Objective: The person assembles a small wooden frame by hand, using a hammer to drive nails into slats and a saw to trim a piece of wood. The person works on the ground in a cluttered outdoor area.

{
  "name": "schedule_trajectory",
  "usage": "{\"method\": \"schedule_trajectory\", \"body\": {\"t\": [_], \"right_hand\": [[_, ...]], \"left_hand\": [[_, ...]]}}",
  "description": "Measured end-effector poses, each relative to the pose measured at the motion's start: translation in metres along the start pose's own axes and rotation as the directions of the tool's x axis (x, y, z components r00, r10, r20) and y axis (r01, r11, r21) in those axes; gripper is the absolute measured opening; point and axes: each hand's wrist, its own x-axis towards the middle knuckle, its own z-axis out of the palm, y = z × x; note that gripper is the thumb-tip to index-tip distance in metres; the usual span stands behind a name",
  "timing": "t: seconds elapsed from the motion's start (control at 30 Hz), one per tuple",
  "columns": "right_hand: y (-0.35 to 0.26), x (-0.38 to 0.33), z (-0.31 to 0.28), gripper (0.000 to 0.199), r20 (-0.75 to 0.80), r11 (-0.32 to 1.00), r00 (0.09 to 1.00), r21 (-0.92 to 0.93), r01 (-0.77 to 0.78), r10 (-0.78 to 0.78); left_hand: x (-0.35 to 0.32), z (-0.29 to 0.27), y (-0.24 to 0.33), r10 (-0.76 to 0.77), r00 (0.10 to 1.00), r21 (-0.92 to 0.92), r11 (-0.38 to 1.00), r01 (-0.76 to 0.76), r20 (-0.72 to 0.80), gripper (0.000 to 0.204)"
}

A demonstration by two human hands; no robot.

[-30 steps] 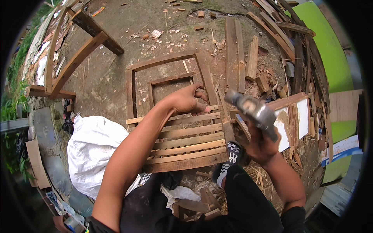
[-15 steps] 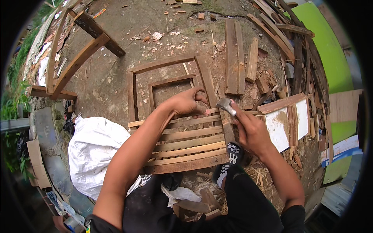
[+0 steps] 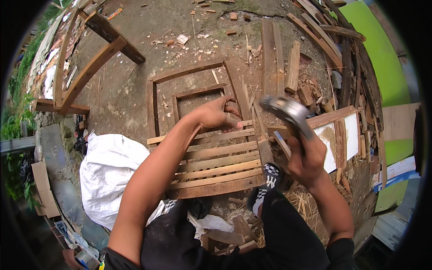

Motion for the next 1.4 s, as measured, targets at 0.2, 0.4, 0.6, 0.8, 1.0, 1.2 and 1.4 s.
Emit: {"method": "schedule_trajectory", "body": {"t": [0.2,0.4,0.6,0.8,1.0,1.2,1.4], "right_hand": [[0.016,-0.018,0.011,0.063,0.402,0.955,0.87,-0.198,-0.222,0.286],[0.0,-0.016,0.004,0.063,0.038,0.999,0.998,-0.032,-0.04,0.041],[0.009,-0.012,0.004,0.065,0.158,0.981,0.969,-0.074,-0.179,0.188],[0.002,-0.02,0.01,0.061,0.274,0.992,0.954,-0.065,-0.107,0.12],[0.002,-0.019,0.015,0.058,-0.003,0.999,0.999,-0.009,-0.039,0.039],[0.008,-0.011,0.012,0.059,0.187,0.979,0.961,-0.054,-0.196,0.203],[-0.004,-0.015,0.013,0.061,0.396,0.972,0.889,-0.143,-0.189,0.231]], "left_hand": [[0.005,0.004,-0.002,-0.02,0.996,-0.006,1.0,0.02,0.082,0.104],[0.0,0.0,0.004,-0.022,1.0,-0.021,1.0,0.022,0.019,0.105],[-0.001,0.009,0.008,-0.008,0.999,0.015,1.0,0.007,0.047,0.106],[0.005,0.005,-0.006,-0.059,0.998,0.004,0.998,0.059,0.014,0.104],[-0.001,0.001,0.003,-0.031,0.999,-0.033,0.999,0.031,0.019,0.106],[0.0,0.004,-0.003,0.006,0.999,-0.043,0.999,-0.004,0.05,0.097],[0.004,-0.002,-0.014,-0.023,0.999,-0.103,0.994,0.026,0.029,0.095]]}}
